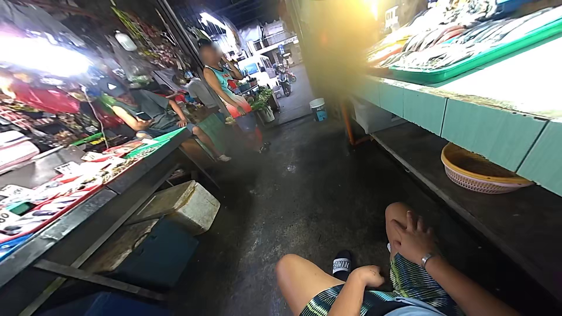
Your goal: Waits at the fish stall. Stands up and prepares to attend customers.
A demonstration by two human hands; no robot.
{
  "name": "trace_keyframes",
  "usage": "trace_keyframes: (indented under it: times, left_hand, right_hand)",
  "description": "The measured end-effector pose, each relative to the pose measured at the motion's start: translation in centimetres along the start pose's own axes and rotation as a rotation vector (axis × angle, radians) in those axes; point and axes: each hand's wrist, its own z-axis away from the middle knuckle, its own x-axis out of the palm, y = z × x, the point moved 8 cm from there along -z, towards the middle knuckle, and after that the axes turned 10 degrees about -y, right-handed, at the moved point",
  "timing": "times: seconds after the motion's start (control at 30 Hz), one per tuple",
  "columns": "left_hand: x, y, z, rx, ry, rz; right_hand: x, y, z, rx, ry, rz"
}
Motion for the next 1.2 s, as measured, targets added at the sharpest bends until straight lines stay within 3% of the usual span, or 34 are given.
trace_keyframes:
  times: [0.33, 0.63, 0.93, 1.2]
  left_hand:
    - [-0.2, 1.6, 1.2, -0.093, -0.039, -0.06]
    - [0.0, -0.3, -0.3, 0.01, 0.012, -0.007]
    - [-0.2, 1.8, 1.1, -0.07, -0.035, -0.066]
    - [0.1, 0.4, 0.6, -0.023, -0.009, -0.01]
  right_hand:
    - [0.5, -1.8, -0.3, -0.069, -0.025, -0.006]
    - [-0.2, 0.2, 0.2, 0.004, 0.01, -0.005]
    - [0.7, -2.2, -0.3, -0.067, -0.035, 0.025]
    - [-0.1, 0.0, -0.2, 0.003, 0.02, 0.009]
